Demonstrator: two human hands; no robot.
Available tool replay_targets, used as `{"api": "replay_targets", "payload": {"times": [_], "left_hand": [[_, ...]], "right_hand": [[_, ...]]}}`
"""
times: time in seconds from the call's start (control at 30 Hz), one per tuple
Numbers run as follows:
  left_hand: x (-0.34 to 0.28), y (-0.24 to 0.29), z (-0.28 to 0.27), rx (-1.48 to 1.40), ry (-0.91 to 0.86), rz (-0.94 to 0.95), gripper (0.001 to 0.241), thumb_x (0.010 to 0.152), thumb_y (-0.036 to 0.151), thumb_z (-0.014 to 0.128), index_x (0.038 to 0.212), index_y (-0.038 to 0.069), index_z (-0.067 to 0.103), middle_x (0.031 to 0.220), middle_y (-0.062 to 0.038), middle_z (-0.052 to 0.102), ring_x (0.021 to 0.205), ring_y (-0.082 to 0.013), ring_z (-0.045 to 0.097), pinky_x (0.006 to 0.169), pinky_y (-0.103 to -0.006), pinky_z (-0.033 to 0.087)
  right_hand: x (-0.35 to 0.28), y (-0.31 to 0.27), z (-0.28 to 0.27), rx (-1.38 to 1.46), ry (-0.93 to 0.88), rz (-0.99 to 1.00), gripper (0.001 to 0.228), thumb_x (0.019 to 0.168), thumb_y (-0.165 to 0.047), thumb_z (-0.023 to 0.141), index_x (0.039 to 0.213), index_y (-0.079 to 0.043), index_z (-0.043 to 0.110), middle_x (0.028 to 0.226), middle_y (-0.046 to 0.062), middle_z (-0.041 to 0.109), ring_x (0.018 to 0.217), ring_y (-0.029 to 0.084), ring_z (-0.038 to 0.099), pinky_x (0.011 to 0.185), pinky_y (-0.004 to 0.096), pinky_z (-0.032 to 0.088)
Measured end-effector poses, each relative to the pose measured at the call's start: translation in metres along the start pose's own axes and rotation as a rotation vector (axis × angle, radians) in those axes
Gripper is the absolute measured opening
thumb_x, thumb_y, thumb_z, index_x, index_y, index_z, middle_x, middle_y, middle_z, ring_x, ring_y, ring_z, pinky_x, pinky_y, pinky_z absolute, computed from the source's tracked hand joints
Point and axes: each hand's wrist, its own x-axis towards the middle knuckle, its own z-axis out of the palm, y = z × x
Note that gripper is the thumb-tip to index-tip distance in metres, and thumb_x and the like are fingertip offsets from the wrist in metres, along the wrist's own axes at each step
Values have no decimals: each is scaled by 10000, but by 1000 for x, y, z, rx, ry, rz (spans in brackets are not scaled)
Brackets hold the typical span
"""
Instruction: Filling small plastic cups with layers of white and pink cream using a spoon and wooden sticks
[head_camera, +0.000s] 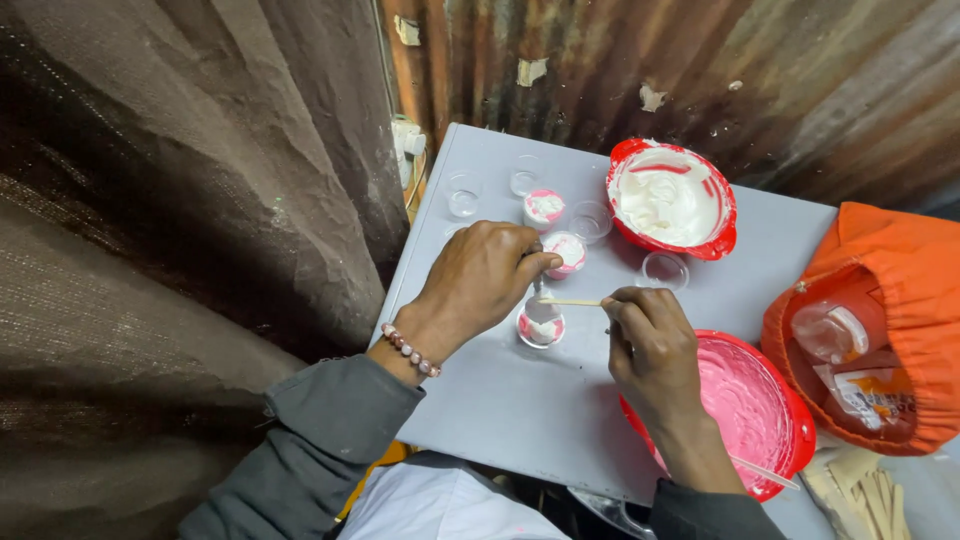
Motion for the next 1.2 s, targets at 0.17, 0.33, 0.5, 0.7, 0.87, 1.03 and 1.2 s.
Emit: {"api": "replay_targets", "payload": {"times": [0.17, 0.33, 0.5, 0.7, 0.87, 1.03, 1.2], "left_hand": [[2, 0, 6, -17, 1, 1, 324, 1094, 236, 733, 925, -23, 828, 663, -168, 744, 621, -354, 773, 588, -447, 623], [-1, -4, 9, -42, 22, -8, 338, 1100, 255, 734, 897, 1, 827, 645, -149, 740, 601, -314, 766, 572, -406, 614], [-9, -10, 13, -68, 52, -20, 355, 1099, 248, 746, 853, 0, 811, 598, -131, 694, 547, -287, 719, 532, -378, 587], [-12, -13, 17, -77, 69, -29, 356, 1098, 252, 754, 844, 11, 811, 594, -121, 692, 538, -264, 704, 528, -360, 579], [-11, -16, 17, -101, 72, -35, 381, 1108, 258, 742, 825, 9, 804, 594, -124, 692, 526, -248, 693, 508, -335, 561], [-12, -18, 19, -102, 81, -22, 386, 1108, 275, 740, 827, 15, 795, 597, -123, 684, 525, -256, 688, 501, -349, 558], [-11, -22, 20, -111, 98, -17, 380, 1103, 251, 745, 810, 15, 791, 575, -114, 668, 512, -237, 671, 486, -333, 540]], "right_hand": [[-6, 10, 4, -50, -51, 79, 144, 949, 109, 777, 990, -28, 792, 1011, 118, 761, 960, 328, 748, 820, 442, 626], [-6, 10, 5, -41, -148, 198, 153, 900, 124, 783, 968, -12, 807, 961, 135, 771, 944, 331, 772, 815, 440, 643], [-9, 12, 8, -18, -236, 283, 177, 864, 87, 773, 926, -76, 798, 905, 88, 763, 905, 305, 765, 791, 421, 648], [-3, 15, 10, -44, -260, 274, 185, 870, 86, 775, 943, -80, 811, 936, 79, 781, 937, 287, 764, 805, 400, 652], [4, 9, 6, 9, -246, 292, 183, 866, 90, 774, 899, -89, 790, 912, 77, 777, 916, 296, 766, 779, 401, 651], [-2, 14, 13, -5, -289, 316, 187, 872, 95, 748, 884, -88, 782, 878, 72, 767, 874, 287, 760, 763, 393, 645], [19, 2, 7, 102, -181, 311, 214, 891, 129, 745, 887, -84, 770, 894, 87, 771, 866, 316, 746, 765, 410, 628]]}}
